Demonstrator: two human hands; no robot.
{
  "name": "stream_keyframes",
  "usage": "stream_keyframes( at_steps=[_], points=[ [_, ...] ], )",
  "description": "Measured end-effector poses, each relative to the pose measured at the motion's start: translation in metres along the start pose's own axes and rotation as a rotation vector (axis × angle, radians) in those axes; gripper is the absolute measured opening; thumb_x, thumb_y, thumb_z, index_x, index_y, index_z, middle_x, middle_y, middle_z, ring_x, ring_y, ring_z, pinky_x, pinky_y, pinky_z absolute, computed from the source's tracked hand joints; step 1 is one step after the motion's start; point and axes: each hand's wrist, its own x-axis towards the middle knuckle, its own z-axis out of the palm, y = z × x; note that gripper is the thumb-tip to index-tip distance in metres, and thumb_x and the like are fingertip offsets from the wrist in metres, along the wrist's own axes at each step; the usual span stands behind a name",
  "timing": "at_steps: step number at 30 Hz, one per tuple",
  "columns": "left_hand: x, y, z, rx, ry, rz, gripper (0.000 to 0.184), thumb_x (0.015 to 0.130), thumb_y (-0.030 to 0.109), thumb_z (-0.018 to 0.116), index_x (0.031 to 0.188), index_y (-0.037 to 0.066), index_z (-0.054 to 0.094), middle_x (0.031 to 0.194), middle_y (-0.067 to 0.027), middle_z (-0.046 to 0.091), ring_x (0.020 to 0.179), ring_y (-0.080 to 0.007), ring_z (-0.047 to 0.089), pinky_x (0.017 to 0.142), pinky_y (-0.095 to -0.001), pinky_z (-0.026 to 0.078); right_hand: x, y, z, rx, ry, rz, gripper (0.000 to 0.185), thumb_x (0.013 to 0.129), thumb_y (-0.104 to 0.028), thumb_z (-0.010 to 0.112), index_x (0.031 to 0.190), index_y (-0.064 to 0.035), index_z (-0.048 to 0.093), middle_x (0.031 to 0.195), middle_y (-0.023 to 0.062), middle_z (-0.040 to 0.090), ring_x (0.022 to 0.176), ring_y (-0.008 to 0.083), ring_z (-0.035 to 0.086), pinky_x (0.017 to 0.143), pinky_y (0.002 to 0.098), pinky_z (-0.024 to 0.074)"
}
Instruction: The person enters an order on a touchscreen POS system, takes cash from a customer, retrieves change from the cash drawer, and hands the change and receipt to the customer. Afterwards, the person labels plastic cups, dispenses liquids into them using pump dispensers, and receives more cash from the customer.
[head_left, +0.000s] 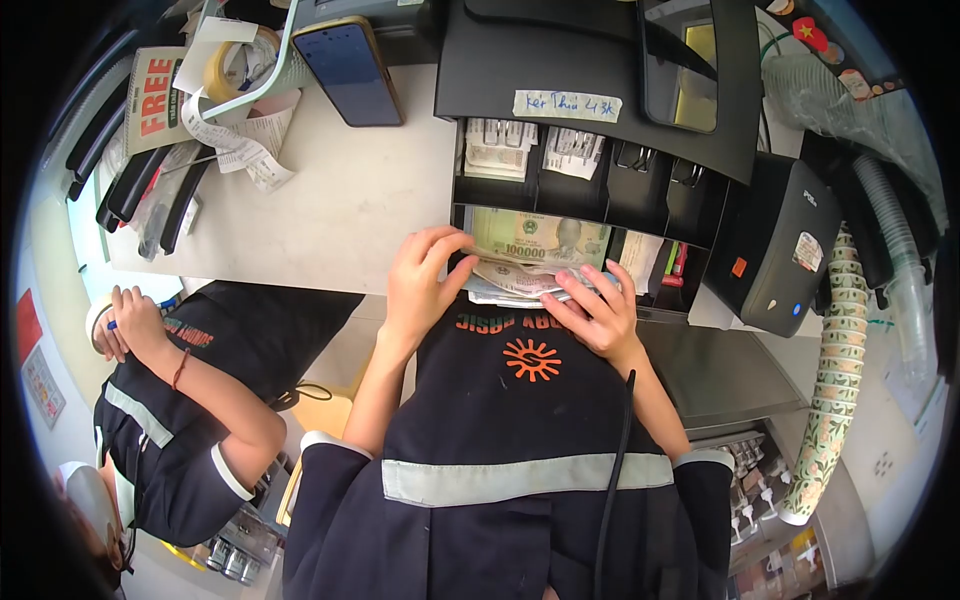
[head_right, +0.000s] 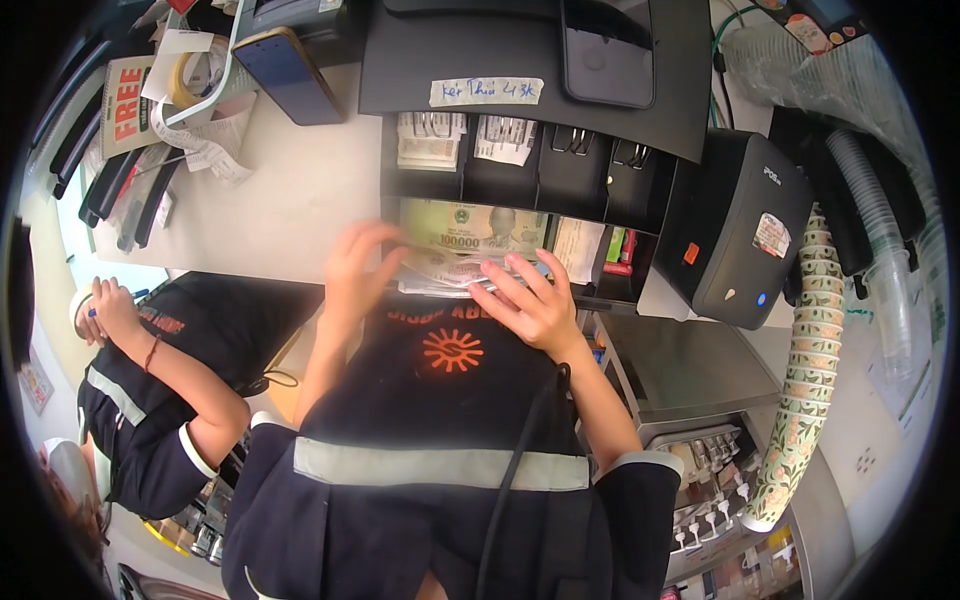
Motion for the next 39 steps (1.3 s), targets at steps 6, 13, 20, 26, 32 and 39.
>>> stream_keyframes(
  at_steps=[6,13,20,26,32,39],
  points=[
    [-0.006,0.002,0.000,0.009,-0.030,-0.093,0.023,0.068,0.000,0.067,0.089,0.005,0.060,0.092,-0.0094,0.061,0.081,-0.0248,0.057,0.070,-0.0328,0.046,0.001,-0.003,-0.002,0.070,0.013,0.038,0.031,0.067,-0.011,0.067,0.095,-0.0245,0.066,0.114,-0.0032,0.056,0.105,0.0190,0.050,0.091,0.0421,0.0393],
    [-0.020,0.006,-0.003,-0.066,-0.061,-0.057,0.025,0.071,0.004,0.063,0.096,0.005,0.059,0.100,-0.0118,0.059,0.088,-0.0273,0.056,0.077,-0.0354,0.044,-0.004,-0.010,-0.006,0.142,0.004,0.035,0.029,0.068,-0.013,0.066,0.095,-0.0217,0.066,0.115,-0.0005,0.056,0.104,0.0207,0.052,0.090,0.0415,0.0394],
    [-0.033,0.017,-0.006,0.027,-0.033,0.002,0.045,0.069,0.018,0.069,0.110,0.009,0.053,0.109,-0.0078,0.054,0.091,-0.0278,0.051,0.078,-0.0354,0.043,0.022,-0.013,0.002,0.122,0.181,0.313,0.034,0.066,-0.004,0.066,0.099,-0.0108,0.064,0.105,0.0049,0.058,0.096,0.0247,0.054,0.083,0.0378,0.0402],
    [-0.038,0.017,0.003,0.074,0.015,0.000,0.045,0.069,0.013,0.067,0.112,0.008,0.053,0.111,-0.0067,0.054,0.089,-0.0278,0.051,0.079,-0.0355,0.043,0.101,0.014,0.025,0.315,0.134,0.333,0.018,0.073,-0.008,0.060,0.091,-0.0061,0.061,0.097,0.0096,0.059,0.081,0.0238,0.057,0.071,0.0336,0.0447],
    [-0.052,0.020,0.003,0.026,-0.018,-0.033,0.046,0.069,0.012,0.064,0.113,0.008,0.052,0.115,-0.0048,0.052,0.092,-0.0282,0.049,0.081,-0.0353,0.042,0.128,0.030,0.054,0.924,-0.357,0.612,0.023,0.076,-0.010,0.062,0.097,-0.0020,0.057,0.095,0.0085,0.059,0.056,0.0115,0.058,0.053,0.0236,0.0465],
    [-0.063,0.010,0.015,0.058,0.015,0.010,0.047,0.069,0.016,0.062,0.114,0.009,0.051,0.123,-0.0011,0.048,0.091,-0.0284,0.047,0.080,-0.0350,0.043,0.123,0.007,0.022,0.159,0.190,-0.048,0.035,0.066,-0.011,0.068,0.099,-0.0063,0.057,0.107,0.0110,0.056,0.091,0.0243,0.058,0.077,0.0341,0.0460]
  ],
)
